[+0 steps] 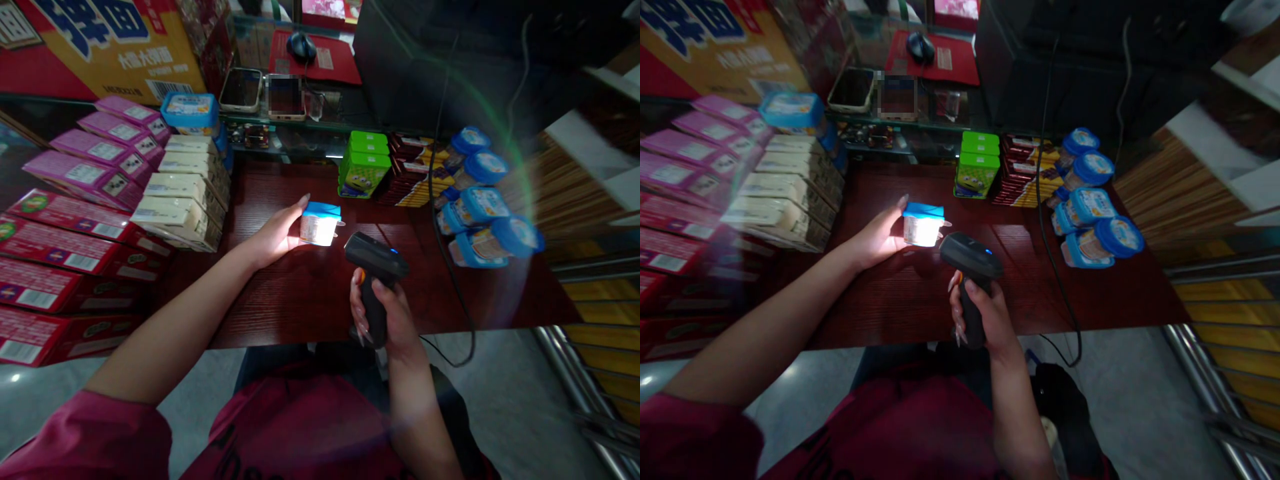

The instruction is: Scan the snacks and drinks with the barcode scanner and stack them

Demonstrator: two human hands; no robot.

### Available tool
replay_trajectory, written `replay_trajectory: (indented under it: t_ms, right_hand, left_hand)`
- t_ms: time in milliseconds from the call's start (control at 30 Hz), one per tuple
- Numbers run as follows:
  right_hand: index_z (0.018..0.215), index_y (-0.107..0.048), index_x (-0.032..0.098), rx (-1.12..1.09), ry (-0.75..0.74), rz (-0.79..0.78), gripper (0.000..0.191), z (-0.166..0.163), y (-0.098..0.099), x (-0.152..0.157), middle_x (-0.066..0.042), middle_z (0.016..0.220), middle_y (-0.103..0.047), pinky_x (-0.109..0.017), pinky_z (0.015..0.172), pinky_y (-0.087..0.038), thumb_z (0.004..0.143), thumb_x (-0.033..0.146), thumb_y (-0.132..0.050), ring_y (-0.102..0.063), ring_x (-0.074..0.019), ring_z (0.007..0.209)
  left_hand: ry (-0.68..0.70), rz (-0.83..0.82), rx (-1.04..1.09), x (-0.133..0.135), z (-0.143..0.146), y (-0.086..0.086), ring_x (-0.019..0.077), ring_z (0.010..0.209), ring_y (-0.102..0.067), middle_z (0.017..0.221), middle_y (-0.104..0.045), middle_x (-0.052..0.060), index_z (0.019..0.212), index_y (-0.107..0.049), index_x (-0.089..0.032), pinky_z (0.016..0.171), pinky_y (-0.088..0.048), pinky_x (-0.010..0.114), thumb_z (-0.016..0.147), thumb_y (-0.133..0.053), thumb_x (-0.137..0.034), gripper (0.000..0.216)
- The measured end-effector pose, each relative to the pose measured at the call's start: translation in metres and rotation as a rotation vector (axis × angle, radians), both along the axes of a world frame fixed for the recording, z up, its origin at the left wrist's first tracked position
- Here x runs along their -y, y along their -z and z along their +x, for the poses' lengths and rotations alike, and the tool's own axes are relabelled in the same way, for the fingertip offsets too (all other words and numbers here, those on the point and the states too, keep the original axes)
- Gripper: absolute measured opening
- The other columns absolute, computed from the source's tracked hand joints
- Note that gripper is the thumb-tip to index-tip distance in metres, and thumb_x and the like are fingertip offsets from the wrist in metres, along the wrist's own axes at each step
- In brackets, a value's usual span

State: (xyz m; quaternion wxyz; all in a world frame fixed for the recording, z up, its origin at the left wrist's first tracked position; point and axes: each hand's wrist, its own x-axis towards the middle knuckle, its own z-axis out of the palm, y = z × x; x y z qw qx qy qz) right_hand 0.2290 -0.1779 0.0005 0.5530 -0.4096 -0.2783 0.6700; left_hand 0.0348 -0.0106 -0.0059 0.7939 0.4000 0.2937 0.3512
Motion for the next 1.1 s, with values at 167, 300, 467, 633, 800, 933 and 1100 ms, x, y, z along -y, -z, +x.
replay_trajectory:
  t_ms: [167, 300, 467, 633, 800, 933, 1100]
  right_hand:
    - [0.098, -0.07, 0.02, -0.019, -0.013, 0.026, 0.036, -0.001, 0.0, 0.0, 0.006, 0.059, -0.061, -0.017, 0.032, -0.046, 0.09, 0.053, -0.082, -0.048, -0.0078, 0.035]
    - [0.1, -0.071, 0.019, -0.005, -0.012, 0.028, 0.036, 0.0, 0.001, 0.001, 0.005, 0.059, -0.061, -0.017, 0.033, -0.046, 0.091, 0.052, -0.081, -0.048, -0.008, 0.035]
    - [0.098, -0.07, 0.019, -0.008, -0.016, 0.023, 0.038, 0.0, 0.0, 0.0, 0.006, 0.058, -0.062, -0.017, 0.033, -0.045, 0.088, 0.054, -0.081, -0.049, -0.008, 0.035]
    - [0.097, -0.068, 0.02, -0.02, 0.012, 0.047, 0.037, -0.001, 0.0, -0.002, 0.007, 0.057, -0.062, -0.017, 0.033, -0.046, 0.088, 0.053, -0.081, -0.048, -0.0078, 0.034]
    - [0.1, -0.067, 0.02, -0.116, 0.176, 0.106, 0.039, 0.007, 0.006, 0.013, 0.007, 0.056, -0.062, -0.017, 0.031, -0.045, 0.086, 0.053, -0.083, -0.047, -0.008, 0.033]
    - [0.101, -0.066, 0.022, -0.148, 0.329, 0.133, 0.038, 0.025, 0.008, 0.036, 0.007, 0.055, -0.06, -0.016, 0.031, -0.042, 0.087, 0.053, -0.081, -0.045, -0.0079, 0.033]
    - [0.101, -0.065, 0.024, -0.098, 0.509, 0.179, 0.034, 0.06, 0.002, 0.067, 0.008, 0.057, -0.059, -0.019, 0.032, -0.042, 0.089, 0.053, -0.078, -0.043, -0.0091, 0.033]
  left_hand:
    - [0.014, -0.022, -0.006, -0.002, 0.001, 0.001, 0.0379, 0.124, -0.075, 0.128, -0.079, 0.018, 0.121, -0.077, -0.019, 0.107, -0.061, 0.058, 0.089, -0.075, -0.069, 0.059]
    - [0.018, -0.003, -0.03, 0.0, 0.002, -0.003, 0.0373, 0.12, -0.076, 0.123, -0.081, 0.017, 0.119, -0.078, -0.018, 0.105, -0.063, 0.056, 0.091, -0.07, -0.073, 0.062]
    - [-0.034, 0.016, -0.054, 0.001, 0.001, -0.006, 0.0356, 0.12, -0.077, 0.117, -0.082, 0.016, 0.118, -0.076, -0.017, 0.106, -0.063, 0.051, 0.093, -0.072, -0.067, 0.056]
    - [-0.077, 0.09, -0.085, 0.003, 0.0, -0.004, 0.0344, 0.119, -0.076, 0.124, -0.08, 0.016, 0.123, -0.075, -0.016, 0.102, -0.065, 0.048, 0.088, -0.078, -0.067, 0.062]
    - [-0.158, 0.319, -0.19, 0.011, 0.018, -0.007, 0.0335, 0.136, -0.067, 0.148, -0.07, 0.012, 0.134, -0.073, -0.024, 0.113, -0.057, 0.047, 0.079, -0.09, -0.057, 0.066]
    - [-0.073, 0.531, -0.22, 0.023, 0.061, -0.015, 0.0346, 0.136, -0.066, 0.145, -0.072, 0.011, 0.13, -0.074, -0.025, 0.121, -0.05, 0.051, 0.075, -0.093, -0.052, 0.065]
    - [0.067, 0.688, -0.132, 0.045, 0.13, -0.021, 0.0334, 0.137, -0.065, 0.146, -0.07, 0.011, 0.132, -0.071, -0.027, 0.121, -0.049, 0.05, 0.075, -0.093, -0.05, 0.065]
